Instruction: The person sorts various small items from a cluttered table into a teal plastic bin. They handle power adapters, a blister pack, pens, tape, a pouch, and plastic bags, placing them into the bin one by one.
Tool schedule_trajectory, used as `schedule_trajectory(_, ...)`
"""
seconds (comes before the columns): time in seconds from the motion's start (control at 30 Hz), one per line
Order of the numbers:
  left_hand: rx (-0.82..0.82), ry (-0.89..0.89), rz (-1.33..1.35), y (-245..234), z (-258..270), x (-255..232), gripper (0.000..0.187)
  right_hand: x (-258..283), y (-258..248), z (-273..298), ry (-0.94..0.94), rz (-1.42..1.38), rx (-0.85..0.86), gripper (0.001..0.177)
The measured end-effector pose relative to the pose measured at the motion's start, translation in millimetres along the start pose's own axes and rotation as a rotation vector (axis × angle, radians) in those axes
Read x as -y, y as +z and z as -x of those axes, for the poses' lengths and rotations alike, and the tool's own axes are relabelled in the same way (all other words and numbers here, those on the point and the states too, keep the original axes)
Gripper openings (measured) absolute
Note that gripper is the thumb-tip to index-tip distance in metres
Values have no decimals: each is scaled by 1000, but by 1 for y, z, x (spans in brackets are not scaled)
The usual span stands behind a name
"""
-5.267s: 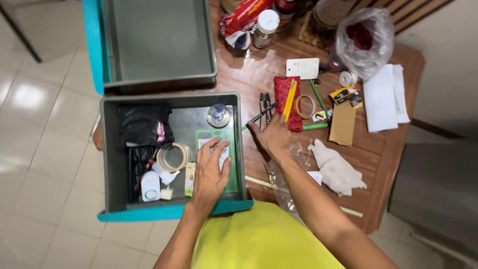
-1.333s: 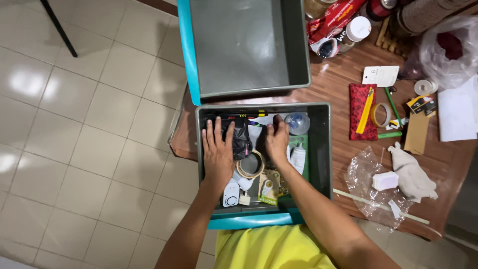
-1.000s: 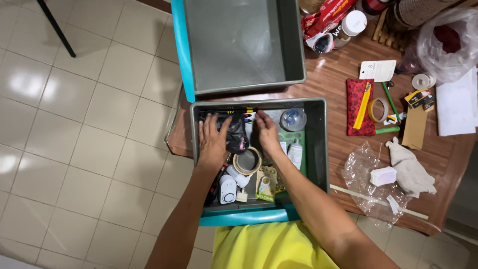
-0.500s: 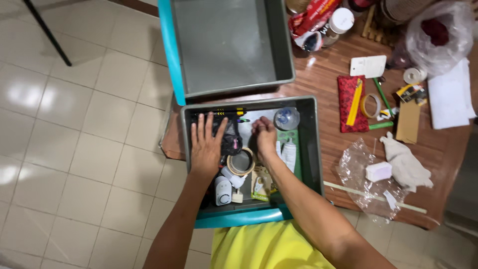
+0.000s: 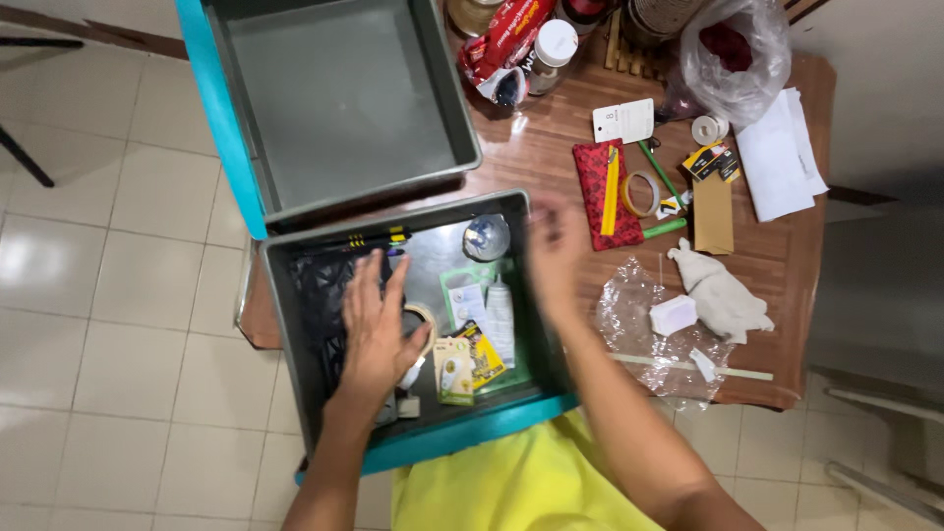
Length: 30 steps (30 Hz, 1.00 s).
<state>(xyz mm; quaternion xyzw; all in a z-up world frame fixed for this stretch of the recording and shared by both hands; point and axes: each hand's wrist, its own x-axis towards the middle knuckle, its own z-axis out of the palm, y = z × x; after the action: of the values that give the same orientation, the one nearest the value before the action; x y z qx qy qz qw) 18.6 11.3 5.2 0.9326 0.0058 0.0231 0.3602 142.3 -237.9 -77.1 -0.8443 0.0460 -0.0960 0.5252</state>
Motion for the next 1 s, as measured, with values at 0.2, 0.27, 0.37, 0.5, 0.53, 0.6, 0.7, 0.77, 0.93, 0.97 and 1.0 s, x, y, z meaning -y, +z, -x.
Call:
schedule_trajectory(0.2,-50,-50,210,35,4,-68,73,-67,-93,-66,-382,889,-68,61)
schedule_trajectory(0.27,-42,-85,261,52,5,-85,68,-75,-103,-72,-234,845,65,38)
schedule_trajectory(0.37,20,-226,459,84,2,-104,59,-57,-121,-72,-287,770,32,13)
schedule_trajectory(0.5,11,-359,1176,142,-42,-124,57,-1,-141,-40,-330,446,36,21)
schedule_trajectory(0.53,-10,-466,1278,151,-53,-128,58,15,-146,-26,-417,407,46,22)
schedule_trajectory(0.6,-161,-466,1419,166,-77,-137,55,43,-156,-2,-556,324,150,27)
schedule_trajectory(0.7,-416,-266,1415,169,-95,-149,43,74,-163,15,-577,169,318,38)
schedule_trajectory(0.77,-424,-325,1314,167,-94,-159,36,86,-166,12,-410,57,303,39)
schedule_trajectory(0.93,-367,-346,1395,161,-63,-181,32,94,-168,-26,-527,86,319,33)
schedule_trajectory(0.97,-382,-356,1419,160,-60,-182,32,95,-167,-30,-606,117,340,24)
schedule_trajectory(1.0,-381,-445,1402,159,-57,-182,30,95,-168,-33,-642,138,376,21)
